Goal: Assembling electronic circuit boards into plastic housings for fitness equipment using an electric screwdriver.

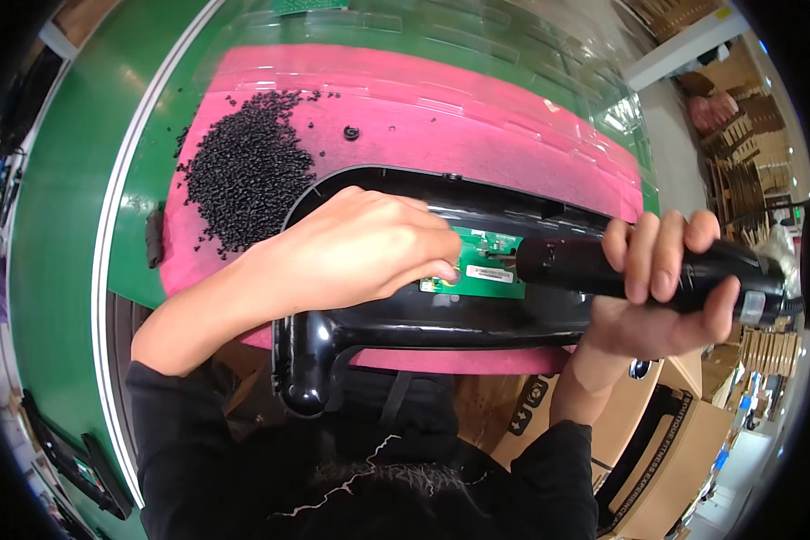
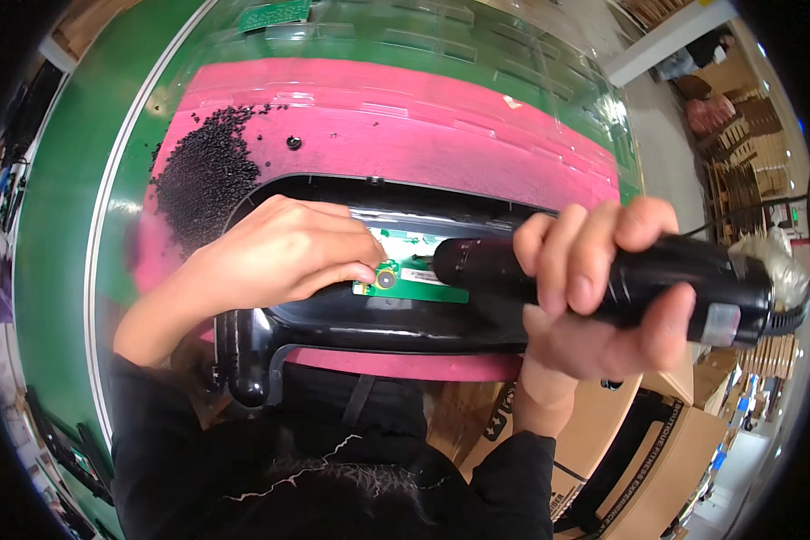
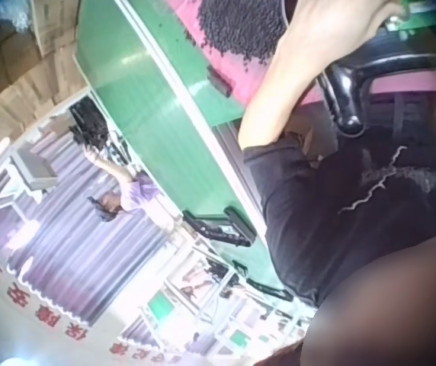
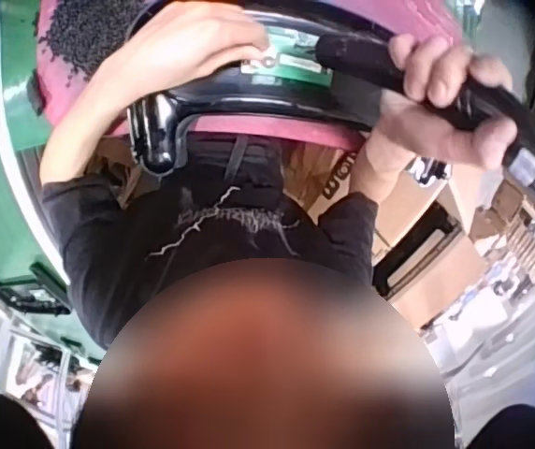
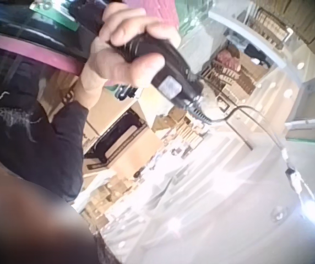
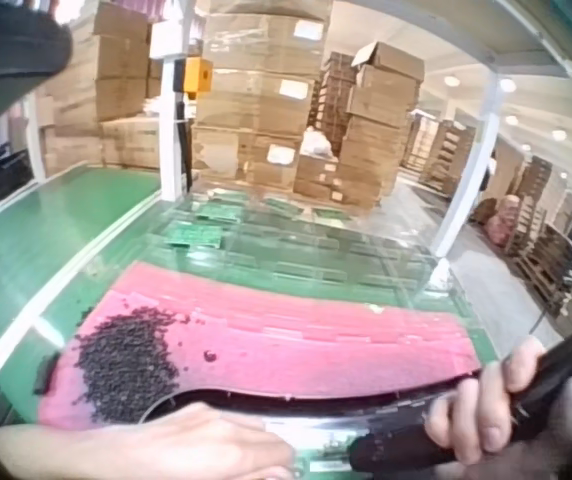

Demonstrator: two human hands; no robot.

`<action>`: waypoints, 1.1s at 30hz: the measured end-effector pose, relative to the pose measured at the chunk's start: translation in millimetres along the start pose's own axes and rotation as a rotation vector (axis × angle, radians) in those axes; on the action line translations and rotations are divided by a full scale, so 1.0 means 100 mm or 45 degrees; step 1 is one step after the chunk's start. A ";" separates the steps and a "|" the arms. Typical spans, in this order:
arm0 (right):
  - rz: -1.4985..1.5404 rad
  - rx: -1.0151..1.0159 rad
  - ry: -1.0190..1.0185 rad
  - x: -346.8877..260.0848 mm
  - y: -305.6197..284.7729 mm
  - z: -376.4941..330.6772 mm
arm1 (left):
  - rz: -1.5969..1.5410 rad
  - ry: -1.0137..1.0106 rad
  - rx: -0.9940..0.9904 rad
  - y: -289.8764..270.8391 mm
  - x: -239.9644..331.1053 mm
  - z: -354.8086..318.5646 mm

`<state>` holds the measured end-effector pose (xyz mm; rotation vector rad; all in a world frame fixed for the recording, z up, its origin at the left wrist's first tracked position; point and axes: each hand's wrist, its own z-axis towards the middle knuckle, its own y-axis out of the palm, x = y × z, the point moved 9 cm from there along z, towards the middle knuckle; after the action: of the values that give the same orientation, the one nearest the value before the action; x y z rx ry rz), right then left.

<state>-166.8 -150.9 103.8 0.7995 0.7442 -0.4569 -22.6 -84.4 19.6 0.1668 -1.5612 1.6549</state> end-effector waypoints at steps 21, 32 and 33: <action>0.267 -0.073 -0.094 -0.09 0.07 -0.18 | -0.268 0.133 0.289 -0.19 0.12 -0.02; 0.245 0.103 -0.103 -0.08 0.07 -0.17 | -0.189 0.110 0.275 -0.19 0.14 0.02; 0.238 0.100 -0.101 -0.07 0.07 -0.17 | -0.189 0.111 0.271 -0.17 0.14 0.03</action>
<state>-173.9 -132.6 104.1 0.9106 0.5747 -0.3494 -21.9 -82.9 41.6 0.3108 -1.2752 1.6853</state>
